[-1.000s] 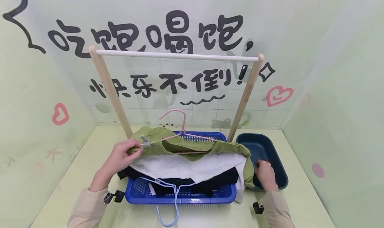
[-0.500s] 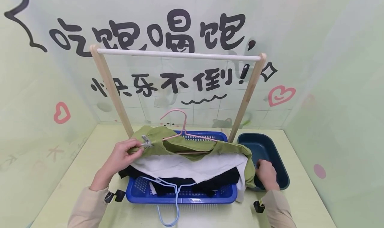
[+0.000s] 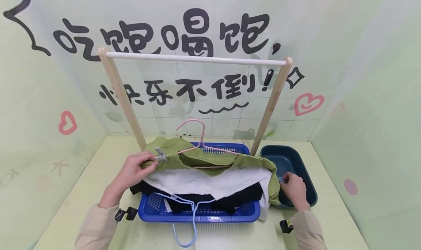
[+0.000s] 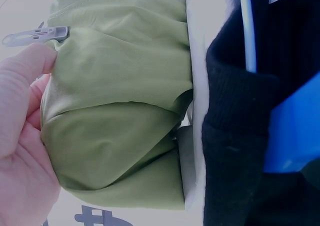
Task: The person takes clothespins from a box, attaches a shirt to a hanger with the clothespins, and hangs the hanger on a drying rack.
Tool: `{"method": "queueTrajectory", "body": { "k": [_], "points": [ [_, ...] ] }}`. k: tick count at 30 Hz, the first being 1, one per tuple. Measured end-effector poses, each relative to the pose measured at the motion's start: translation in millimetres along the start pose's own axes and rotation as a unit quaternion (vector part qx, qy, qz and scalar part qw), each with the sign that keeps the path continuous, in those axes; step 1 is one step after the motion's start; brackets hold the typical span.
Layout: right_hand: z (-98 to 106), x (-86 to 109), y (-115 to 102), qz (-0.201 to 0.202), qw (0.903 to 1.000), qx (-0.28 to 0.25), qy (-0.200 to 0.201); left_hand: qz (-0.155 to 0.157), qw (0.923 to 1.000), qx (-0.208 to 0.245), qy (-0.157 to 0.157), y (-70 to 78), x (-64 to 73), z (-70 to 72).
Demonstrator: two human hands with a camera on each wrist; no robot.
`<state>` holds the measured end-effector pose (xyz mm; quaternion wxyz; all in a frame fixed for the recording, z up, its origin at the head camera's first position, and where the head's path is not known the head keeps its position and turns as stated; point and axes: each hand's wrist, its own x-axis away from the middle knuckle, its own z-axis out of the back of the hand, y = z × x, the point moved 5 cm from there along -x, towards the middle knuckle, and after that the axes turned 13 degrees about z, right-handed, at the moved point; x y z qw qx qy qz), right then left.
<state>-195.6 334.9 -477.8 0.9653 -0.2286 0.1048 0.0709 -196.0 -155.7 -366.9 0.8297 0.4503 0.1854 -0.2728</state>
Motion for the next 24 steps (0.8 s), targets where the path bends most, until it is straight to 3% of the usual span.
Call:
{"method": "queueTrajectory", "body": {
  "k": [13, 24],
  "points": [
    [22.5, 7.6, -13.8, 0.023, 0.9972, -0.047, 0.053, 0.001, 1.0000, 0.000, -0.002, -1.7, -0.2, -0.1],
    [50.1, 4.7, -42.4, 0.060, 0.9854, -0.106, 0.119, -0.004, 1.0000, -0.007, 0.005, 1.3, -0.6, 0.2]
  ]
}}
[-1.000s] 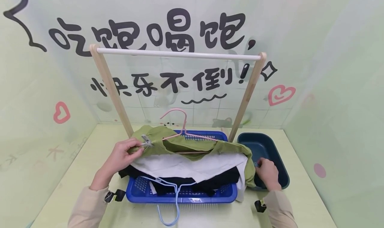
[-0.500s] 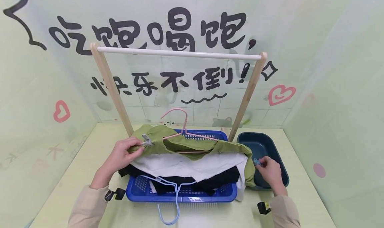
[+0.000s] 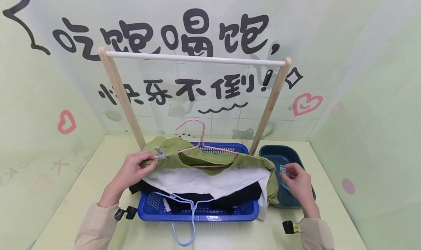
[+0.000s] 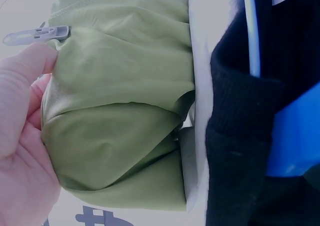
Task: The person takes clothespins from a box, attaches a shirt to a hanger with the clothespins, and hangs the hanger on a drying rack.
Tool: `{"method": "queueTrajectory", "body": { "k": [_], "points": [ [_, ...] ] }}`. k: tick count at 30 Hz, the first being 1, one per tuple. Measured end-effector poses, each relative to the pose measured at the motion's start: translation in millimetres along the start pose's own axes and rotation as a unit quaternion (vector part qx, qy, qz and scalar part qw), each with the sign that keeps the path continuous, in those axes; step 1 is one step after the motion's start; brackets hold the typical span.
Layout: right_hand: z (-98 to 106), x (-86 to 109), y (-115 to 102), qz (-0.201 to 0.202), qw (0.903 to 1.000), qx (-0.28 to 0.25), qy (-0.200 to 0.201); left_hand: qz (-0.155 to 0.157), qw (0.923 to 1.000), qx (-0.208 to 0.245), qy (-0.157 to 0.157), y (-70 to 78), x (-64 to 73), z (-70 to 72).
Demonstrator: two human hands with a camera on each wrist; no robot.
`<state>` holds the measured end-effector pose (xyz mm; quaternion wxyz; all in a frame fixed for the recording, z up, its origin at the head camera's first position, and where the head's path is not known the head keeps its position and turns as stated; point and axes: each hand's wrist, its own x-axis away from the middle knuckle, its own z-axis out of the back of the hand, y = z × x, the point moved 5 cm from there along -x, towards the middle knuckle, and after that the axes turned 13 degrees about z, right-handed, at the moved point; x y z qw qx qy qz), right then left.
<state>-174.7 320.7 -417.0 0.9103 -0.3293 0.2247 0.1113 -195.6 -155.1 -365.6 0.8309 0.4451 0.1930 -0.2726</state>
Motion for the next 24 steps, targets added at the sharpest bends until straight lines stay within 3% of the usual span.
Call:
{"method": "queueTrajectory", "body": {
  "k": [6, 10, 16, 24],
  "points": [
    [8.8, -7.3, -19.5, 0.016, 0.9996, -0.017, 0.014, 0.000, 1.0000, 0.004, -0.002, -0.5, 0.5, 0.0],
    [15.0, -10.6, -33.2, 0.026, 0.9983, -0.028, 0.044, 0.001, 1.0000, 0.006, -0.003, -0.6, 0.6, -0.2],
    [23.5, -18.6, -52.6, 0.038, 0.9904, -0.084, 0.102, 0.003, 1.0000, 0.006, -0.003, -0.3, 0.7, -0.4],
    [25.0, -33.3, -70.9, 0.021, 0.9796, -0.160, 0.120, 0.002, 1.0000, 0.006, -0.002, 0.6, 0.8, -0.2]
  ]
}}
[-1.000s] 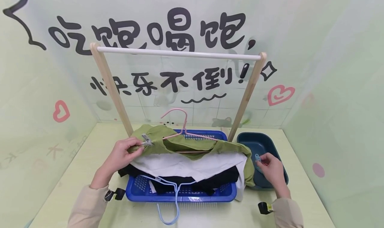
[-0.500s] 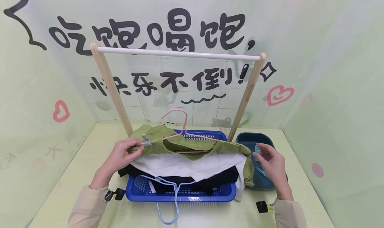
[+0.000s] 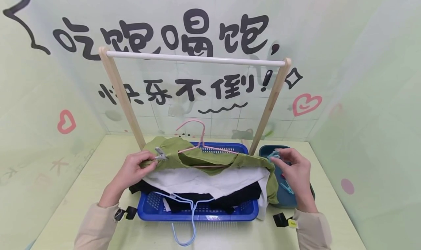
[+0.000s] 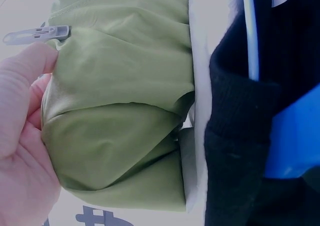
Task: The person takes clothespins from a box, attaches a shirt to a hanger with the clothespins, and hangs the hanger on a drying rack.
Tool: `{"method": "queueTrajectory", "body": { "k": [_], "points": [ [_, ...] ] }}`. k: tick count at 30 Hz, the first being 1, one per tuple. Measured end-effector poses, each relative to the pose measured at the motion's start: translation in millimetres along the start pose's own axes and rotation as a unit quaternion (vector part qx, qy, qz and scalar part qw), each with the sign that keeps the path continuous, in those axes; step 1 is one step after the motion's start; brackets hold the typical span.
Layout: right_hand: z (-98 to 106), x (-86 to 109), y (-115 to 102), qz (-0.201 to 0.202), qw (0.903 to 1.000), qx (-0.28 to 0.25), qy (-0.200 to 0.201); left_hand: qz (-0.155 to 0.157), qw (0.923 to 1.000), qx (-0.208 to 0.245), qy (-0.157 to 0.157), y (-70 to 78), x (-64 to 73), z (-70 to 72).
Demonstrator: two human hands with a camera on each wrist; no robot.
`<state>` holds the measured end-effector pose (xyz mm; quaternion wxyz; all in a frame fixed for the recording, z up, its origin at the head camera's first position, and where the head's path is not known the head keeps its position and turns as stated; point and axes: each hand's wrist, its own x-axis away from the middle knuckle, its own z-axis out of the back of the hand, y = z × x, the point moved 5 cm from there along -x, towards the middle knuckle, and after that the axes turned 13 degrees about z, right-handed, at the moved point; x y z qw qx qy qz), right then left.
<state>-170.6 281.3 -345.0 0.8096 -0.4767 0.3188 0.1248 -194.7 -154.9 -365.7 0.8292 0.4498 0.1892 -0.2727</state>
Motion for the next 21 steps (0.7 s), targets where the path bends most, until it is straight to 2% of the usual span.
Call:
{"method": "queueTrajectory", "body": {
  "k": [4, 8, 10, 16, 21],
  "points": [
    [-9.9, -7.5, -6.0, 0.001, 0.9972, -0.075, -0.003, 0.000, 1.0000, -0.002, 0.000, -1.5, 0.7, -0.1],
    [-20.5, -13.2, -8.8, -0.001, 0.9876, -0.157, -0.003, 0.000, 1.0000, 0.000, 0.000, -3.0, 1.2, -0.1],
    [-25.1, -14.5, -8.7, -0.006, 0.9837, -0.180, -0.004, 0.000, 1.0000, 0.002, -0.001, -3.3, 1.1, 0.1],
    [-36.0, -15.6, -7.6, 0.006, 0.9799, -0.197, -0.035, 0.003, 1.0000, 0.007, -0.003, -3.3, 1.0, 0.9],
    [-43.5, -16.5, -5.3, 0.019, 0.9837, -0.170, -0.055, 0.005, 1.0000, 0.006, -0.002, -4.6, 2.0, 1.5]
  ]
}}
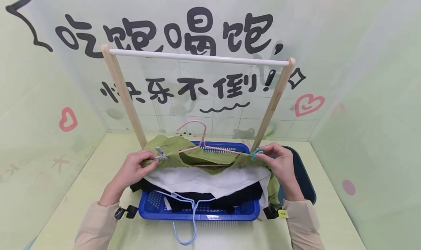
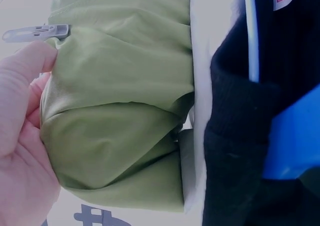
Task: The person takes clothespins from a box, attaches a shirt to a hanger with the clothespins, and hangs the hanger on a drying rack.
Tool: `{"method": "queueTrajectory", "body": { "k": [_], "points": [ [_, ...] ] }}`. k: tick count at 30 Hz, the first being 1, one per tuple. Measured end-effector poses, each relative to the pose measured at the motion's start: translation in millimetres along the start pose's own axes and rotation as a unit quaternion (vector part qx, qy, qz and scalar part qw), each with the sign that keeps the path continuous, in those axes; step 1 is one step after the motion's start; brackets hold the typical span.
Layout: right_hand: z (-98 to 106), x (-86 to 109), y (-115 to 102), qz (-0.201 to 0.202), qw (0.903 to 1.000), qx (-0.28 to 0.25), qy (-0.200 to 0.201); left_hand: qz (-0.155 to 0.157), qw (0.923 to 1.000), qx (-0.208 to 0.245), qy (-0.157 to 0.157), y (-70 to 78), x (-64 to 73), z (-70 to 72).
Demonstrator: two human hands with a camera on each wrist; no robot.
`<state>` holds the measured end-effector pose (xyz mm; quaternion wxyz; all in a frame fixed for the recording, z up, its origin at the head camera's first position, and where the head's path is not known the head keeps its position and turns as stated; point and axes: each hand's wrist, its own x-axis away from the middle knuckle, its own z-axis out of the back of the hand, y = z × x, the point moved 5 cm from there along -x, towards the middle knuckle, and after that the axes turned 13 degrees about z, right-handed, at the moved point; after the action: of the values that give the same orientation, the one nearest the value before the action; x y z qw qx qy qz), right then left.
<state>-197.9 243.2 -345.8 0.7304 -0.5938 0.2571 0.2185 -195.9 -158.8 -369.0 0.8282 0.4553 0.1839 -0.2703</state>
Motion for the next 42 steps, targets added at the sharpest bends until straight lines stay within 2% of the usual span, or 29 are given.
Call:
{"method": "queueTrajectory", "body": {
  "k": [4, 7, 10, 15, 19, 24, 28, 35, 38, 42],
  "points": [
    [-1.3, 0.6, 2.7, -0.010, 0.9991, 0.037, -0.018, 0.000, 1.0000, -0.003, 0.005, 5.1, -1.3, 0.0],
    [-1.7, 1.0, 2.2, -0.015, 0.9978, 0.057, -0.032, -0.002, 0.9999, -0.003, 0.009, 17.9, -4.1, 2.3],
    [-2.0, 1.3, 0.1, -0.009, 0.9955, 0.080, -0.050, -0.003, 1.0000, -0.003, 0.008, 33.4, -7.0, 5.7],
    [-1.6, 3.1, -3.1, 0.011, 0.9903, 0.106, -0.089, -0.004, 1.0000, 0.001, 0.004, 43.7, -8.3, 8.3],
    [1.4, 6.2, -1.1, 0.019, 0.9815, 0.136, -0.134, -0.002, 1.0000, -0.001, 0.003, 45.1, -8.0, 7.8],
    [7.7, 11.8, 2.5, 0.032, 0.9593, 0.226, -0.167, -0.002, 1.0000, -0.005, 0.003, 43.0, -7.2, 7.3],
    [9.0, 13.3, 2.3, 0.076, 0.9466, 0.269, -0.161, -0.003, 1.0000, -0.005, 0.003, 39.6, -6.2, 6.8],
    [12.6, 7.8, -5.5, 0.168, 0.9391, 0.276, -0.116, -0.014, 0.9999, -0.002, 0.004, 15.3, -7.4, 2.2],
    [17.1, 4.0, -14.6, 0.199, 0.9384, 0.267, -0.091, -0.029, 0.9996, -0.005, 0.003, 15.2, -15.9, 5.2],
    [24.1, -0.7, -26.9, 0.230, 0.9352, 0.262, -0.061, -0.039, 0.9992, -0.009, 0.008, 24.0, -36.0, 10.1]
  ]
}}
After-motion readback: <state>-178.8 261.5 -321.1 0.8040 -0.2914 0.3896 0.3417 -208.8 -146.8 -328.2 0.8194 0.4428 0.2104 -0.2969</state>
